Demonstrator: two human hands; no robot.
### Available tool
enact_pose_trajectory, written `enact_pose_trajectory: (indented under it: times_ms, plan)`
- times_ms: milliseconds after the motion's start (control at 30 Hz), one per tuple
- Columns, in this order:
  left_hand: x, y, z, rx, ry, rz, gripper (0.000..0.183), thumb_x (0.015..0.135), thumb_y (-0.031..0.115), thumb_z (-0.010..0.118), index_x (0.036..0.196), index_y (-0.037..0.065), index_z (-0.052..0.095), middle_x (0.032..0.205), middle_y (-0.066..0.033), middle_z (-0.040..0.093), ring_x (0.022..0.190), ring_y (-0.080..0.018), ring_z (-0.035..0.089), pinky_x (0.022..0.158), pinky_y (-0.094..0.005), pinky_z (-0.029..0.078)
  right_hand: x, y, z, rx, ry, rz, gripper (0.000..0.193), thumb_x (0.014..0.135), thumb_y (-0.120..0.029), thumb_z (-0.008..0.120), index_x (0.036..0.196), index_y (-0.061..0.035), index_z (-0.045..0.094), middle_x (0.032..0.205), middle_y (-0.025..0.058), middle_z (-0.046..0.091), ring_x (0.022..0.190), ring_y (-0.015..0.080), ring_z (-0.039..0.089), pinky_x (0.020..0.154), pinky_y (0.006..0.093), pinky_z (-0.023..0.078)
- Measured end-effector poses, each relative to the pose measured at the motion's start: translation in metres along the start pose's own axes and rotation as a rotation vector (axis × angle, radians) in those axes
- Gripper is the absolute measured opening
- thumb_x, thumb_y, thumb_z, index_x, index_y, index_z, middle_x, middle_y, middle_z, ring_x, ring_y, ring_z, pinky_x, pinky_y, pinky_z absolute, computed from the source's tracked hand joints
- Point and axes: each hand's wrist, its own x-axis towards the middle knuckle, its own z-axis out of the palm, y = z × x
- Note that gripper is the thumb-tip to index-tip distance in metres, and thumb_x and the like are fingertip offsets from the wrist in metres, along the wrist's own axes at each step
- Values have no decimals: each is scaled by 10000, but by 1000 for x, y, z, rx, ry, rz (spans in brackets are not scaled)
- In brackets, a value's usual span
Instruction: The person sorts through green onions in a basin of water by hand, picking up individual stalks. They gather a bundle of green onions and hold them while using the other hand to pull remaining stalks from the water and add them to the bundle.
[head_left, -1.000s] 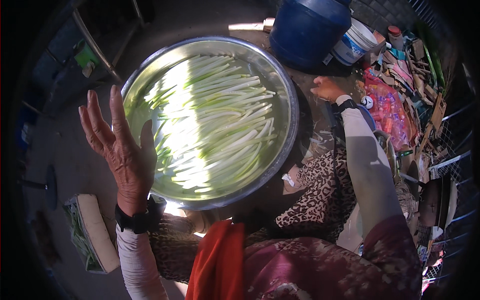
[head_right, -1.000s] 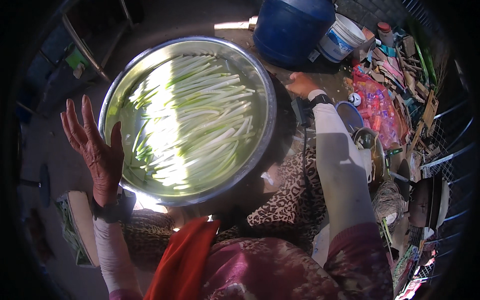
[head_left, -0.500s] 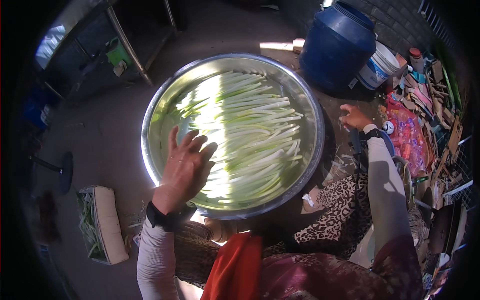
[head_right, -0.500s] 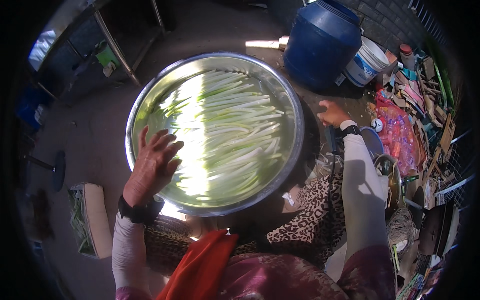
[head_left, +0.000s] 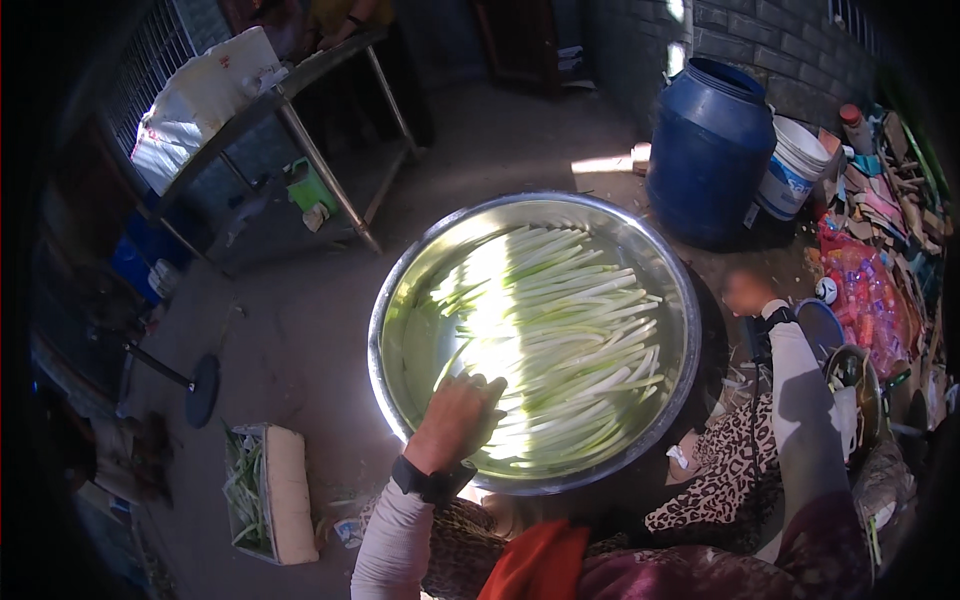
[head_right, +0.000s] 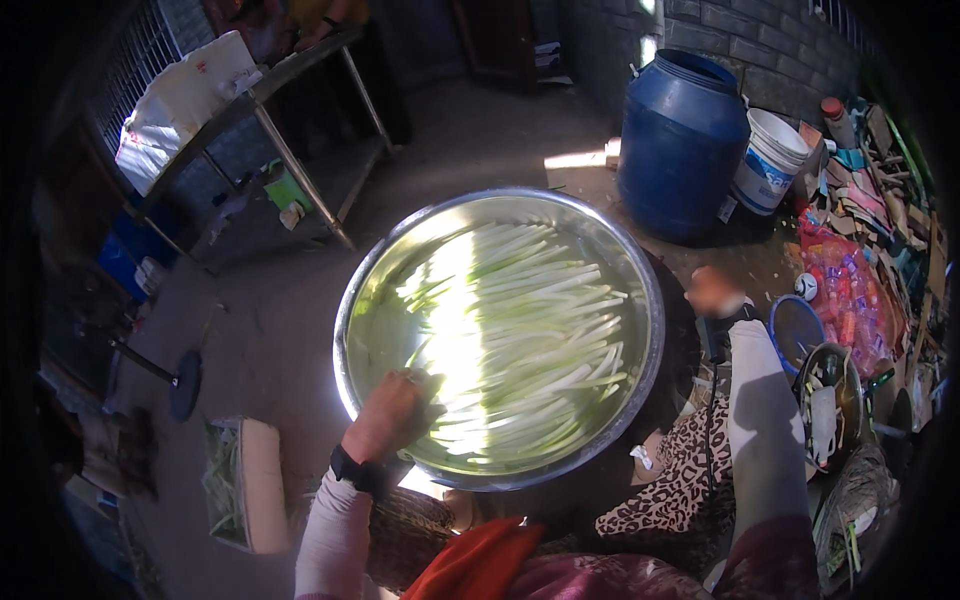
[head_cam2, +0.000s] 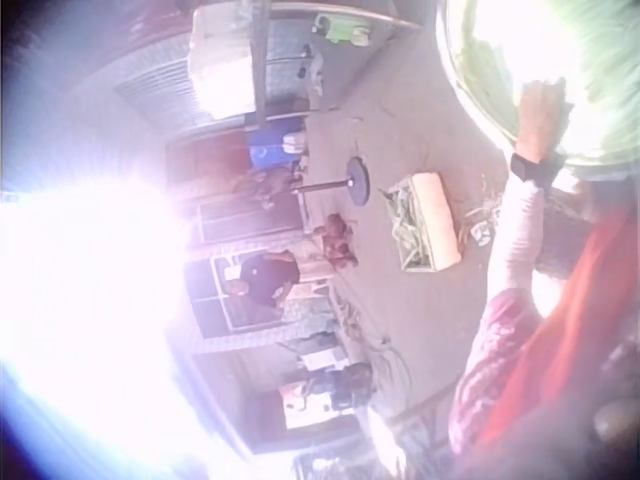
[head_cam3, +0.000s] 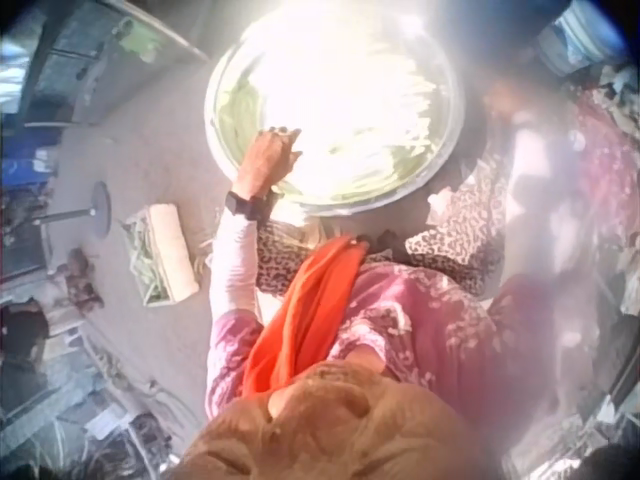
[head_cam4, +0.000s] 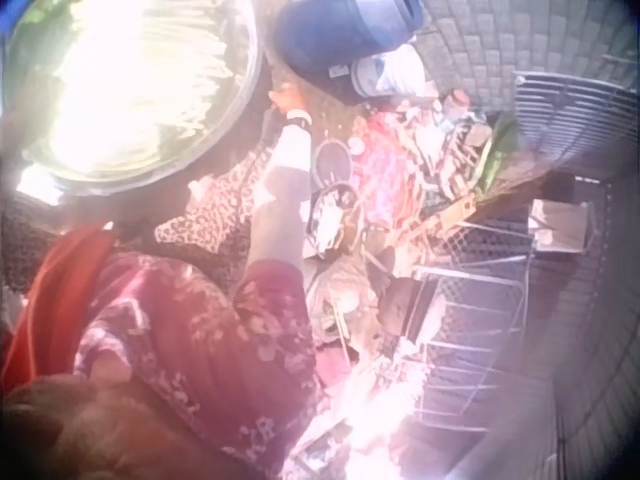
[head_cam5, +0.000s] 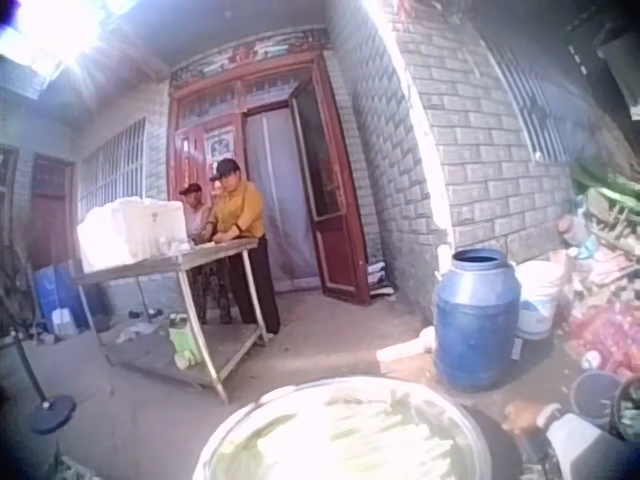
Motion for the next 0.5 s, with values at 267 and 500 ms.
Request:
enact_pose_trajectory:
  times_ms: [267, 500]
  plan:
    - [6, -3, -6, -19, -225, -170, 336, 783, 157, 650, 1091, 34, 596, 855, -177, 644, 861, -345, 600, 784, -436, 473, 2, 0, -8, -99, -13, -33, 326, 788, -111, 667, 1038, 72, 567, 782, 119, 636, 574, 168, 611, 499, 296, 479]
    - [7, -1, -1, -7, -126, -111, 290, 774, 138, 651, 1048, 49, 615, 773, -161, 629, 805, -336, 593, 727, -439, 467, -4, 1, -12, -103, -17, -29, 452, 789, -126, 670, 1164, 78, 523, 900, 150, 652, 621, 176, 645, 533, 299, 509]
